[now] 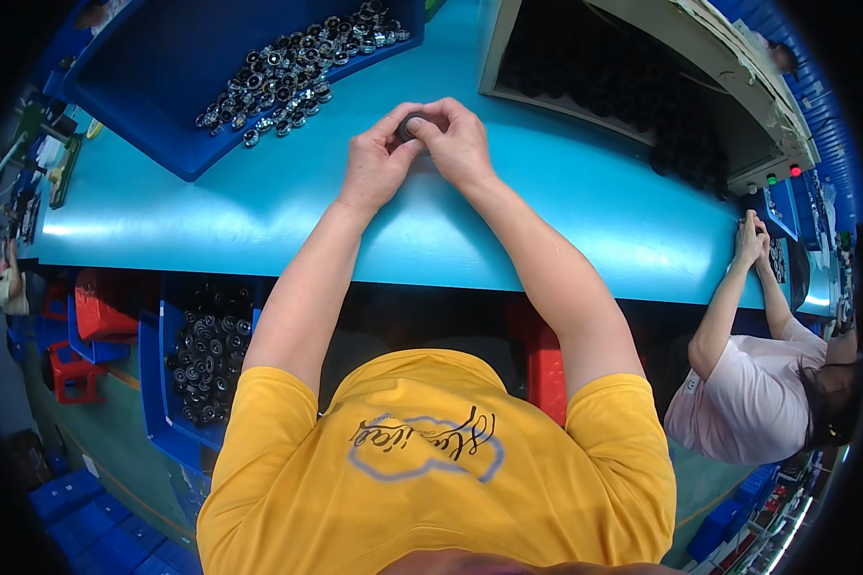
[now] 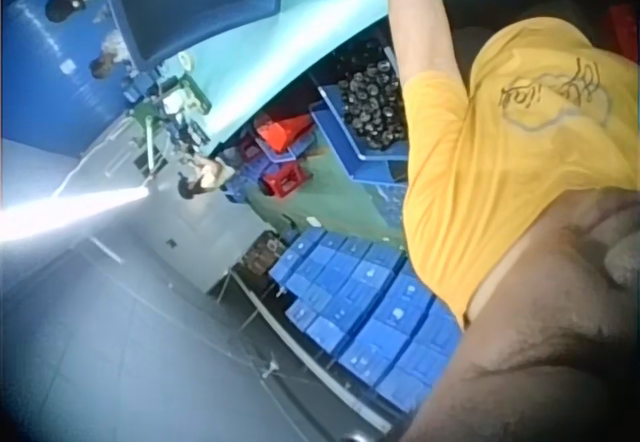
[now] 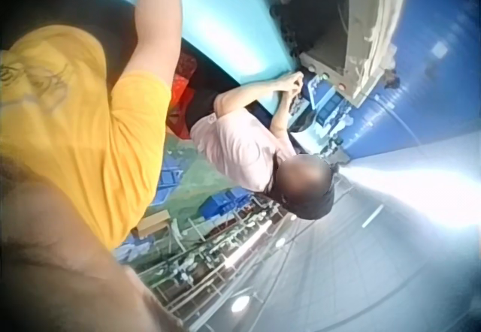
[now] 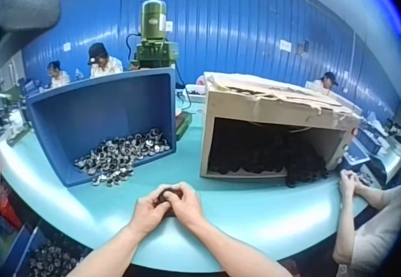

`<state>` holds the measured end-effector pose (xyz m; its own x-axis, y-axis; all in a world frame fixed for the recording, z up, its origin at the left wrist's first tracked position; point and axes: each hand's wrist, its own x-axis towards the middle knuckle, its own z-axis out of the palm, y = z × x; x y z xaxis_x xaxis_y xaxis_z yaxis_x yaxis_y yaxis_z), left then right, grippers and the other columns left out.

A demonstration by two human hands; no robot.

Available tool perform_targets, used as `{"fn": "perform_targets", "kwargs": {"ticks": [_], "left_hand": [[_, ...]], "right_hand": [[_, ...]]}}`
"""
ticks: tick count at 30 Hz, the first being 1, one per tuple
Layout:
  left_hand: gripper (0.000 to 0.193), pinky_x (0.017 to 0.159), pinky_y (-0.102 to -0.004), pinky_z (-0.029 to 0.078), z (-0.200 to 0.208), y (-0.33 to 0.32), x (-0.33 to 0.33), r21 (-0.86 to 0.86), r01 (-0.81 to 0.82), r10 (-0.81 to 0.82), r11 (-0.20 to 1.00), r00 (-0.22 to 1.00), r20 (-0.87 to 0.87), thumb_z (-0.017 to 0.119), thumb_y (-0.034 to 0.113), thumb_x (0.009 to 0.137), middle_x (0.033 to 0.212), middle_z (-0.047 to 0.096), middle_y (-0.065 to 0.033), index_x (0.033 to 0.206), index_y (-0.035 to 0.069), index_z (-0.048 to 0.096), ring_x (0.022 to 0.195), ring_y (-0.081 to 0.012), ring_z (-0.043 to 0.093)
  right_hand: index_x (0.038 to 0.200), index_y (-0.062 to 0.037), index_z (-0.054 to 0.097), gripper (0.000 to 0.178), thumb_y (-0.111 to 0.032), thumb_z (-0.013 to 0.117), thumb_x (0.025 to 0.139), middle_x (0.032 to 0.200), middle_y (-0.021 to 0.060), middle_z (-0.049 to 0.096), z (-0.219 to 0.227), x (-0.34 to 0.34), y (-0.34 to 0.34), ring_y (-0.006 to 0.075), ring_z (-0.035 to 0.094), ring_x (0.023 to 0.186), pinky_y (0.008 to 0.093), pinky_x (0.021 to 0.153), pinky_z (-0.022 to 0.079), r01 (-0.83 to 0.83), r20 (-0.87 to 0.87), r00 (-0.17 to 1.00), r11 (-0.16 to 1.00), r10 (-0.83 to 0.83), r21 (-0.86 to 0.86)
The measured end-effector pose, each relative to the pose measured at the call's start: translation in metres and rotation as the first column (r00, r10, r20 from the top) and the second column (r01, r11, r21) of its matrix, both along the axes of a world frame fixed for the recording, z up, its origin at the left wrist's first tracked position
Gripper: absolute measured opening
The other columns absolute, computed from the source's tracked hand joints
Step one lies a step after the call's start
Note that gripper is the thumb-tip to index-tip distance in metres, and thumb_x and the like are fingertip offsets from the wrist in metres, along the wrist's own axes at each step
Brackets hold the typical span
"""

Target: Assembling or inspecting small mechanical components on a factory assembly line.

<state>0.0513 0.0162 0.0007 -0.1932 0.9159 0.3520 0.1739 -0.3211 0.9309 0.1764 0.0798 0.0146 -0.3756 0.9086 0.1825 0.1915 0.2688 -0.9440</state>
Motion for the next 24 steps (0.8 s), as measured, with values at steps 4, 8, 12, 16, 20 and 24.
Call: {"fn": "perform_targets", "kwargs": {"ticks": [4, 8, 12, 16, 20, 24], "left_hand": [[0.047, 0.048, -0.0190, 0.043, 0.002, 0.000, -0.002, -0.019, 0.014, -0.014, 1.000, 1.000, 0.015, 0.068, 0.000, 0.087, 0.079, 0.063, 0.0010, 0.133, 0.008, 0.059, 0.063, -0.0038, 0.054], [0.048, 0.047, -0.0192, 0.044, 0.016, -0.006, -0.009, -0.210, 0.120, -0.079, 0.970, 0.978, 0.193, 0.069, 0.001, 0.087, 0.080, 0.063, -0.0009, 0.134, 0.009, 0.057, 0.064, -0.0055, 0.056], [0.050, 0.045, -0.0201, 0.043, 0.012, -0.002, -0.012, -0.174, 0.120, -0.071, 0.977, 0.961, 0.266, 0.068, 0.002, 0.087, 0.076, 0.064, -0.0009, 0.135, 0.008, 0.056, 0.058, -0.0054, 0.055], [0.050, 0.048, -0.0195, 0.045, 0.010, -0.001, -0.014, -0.164, 0.149, -0.107, 0.975, 0.965, 0.242, 0.069, 0.003, 0.087, 0.080, 0.065, -0.0017, 0.136, 0.009, 0.055, 0.065, -0.0064, 0.058], [0.051, 0.050, -0.0199, 0.046, 0.013, -0.004, -0.007, -0.198, 0.082, -0.052, 0.977, 0.987, 0.153, 0.069, 0.003, 0.087, 0.081, 0.065, -0.0007, 0.136, 0.010, 0.056, 0.066, -0.0057, 0.058], [0.050, 0.050, -0.0198, 0.046, 0.012, -0.003, 0.001, -0.117, 0.020, -0.019, 0.993, 1.000, 0.010, 0.067, 0.000, 0.087, 0.079, 0.065, 0.0006, 0.135, 0.010, 0.057, 0.063, -0.0044, 0.057]], "right_hand": [[0.109, 0.0031, 0.063, 0.024, -0.013, 0.069, 0.092, 0.101, 0.0097, 0.068, -0.007, 0.008, 0.015, 0.0174, 0.067, 0.085, 0.0293, 0.075, 0.056, -0.329, -0.406, 0.895, 0.890, 0.186, -0.317], [0.116, 0.0045, 0.061, 0.031, -0.015, 0.068, 0.094, 0.110, 0.0121, 0.066, 0.007, 0.021, 0.015, 0.0194, 0.067, 0.095, 0.0323, 0.088, 0.056, -0.457, -0.523, 0.829, 0.776, 0.195, -0.434], [0.121, 0.0051, 0.059, 0.035, -0.015, 0.067, 0.095, 0.114, 0.0137, 0.064, 0.011, 0.022, 0.015, 0.0206, 0.067, 0.099, 0.0335, 0.092, 0.055, -0.475, -0.524, 0.823, 0.771, 0.219, -0.424], [0.121, 0.0054, 0.059, 0.036, -0.016, 0.068, 0.094, 0.114, 0.0138, 0.065, 0.009, 0.023, 0.016, 0.0207, 0.067, 0.100, 0.0334, 0.092, 0.056, -0.459, -0.510, 0.835, 0.771, 0.205, -0.441], [0.117, 0.0056, 0.061, 0.032, -0.010, 0.070, 0.091, 0.109, 0.0141, 0.066, 0.010, 0.019, 0.012, 0.0206, 0.068, 0.096, 0.0318, 0.086, 0.057, -0.363, -0.446, 0.881, 0.832, 0.159, -0.420], [0.115, 0.0056, 0.062, 0.029, -0.002, 0.070, 0.088, 0.105, 0.0145, 0.068, 0.003, 0.010, 0.009, 0.0198, 0.069, 0.090, 0.0301, 0.080, 0.058, -0.216, -0.375, 0.926, 0.885, 0.052, -0.413]]}}
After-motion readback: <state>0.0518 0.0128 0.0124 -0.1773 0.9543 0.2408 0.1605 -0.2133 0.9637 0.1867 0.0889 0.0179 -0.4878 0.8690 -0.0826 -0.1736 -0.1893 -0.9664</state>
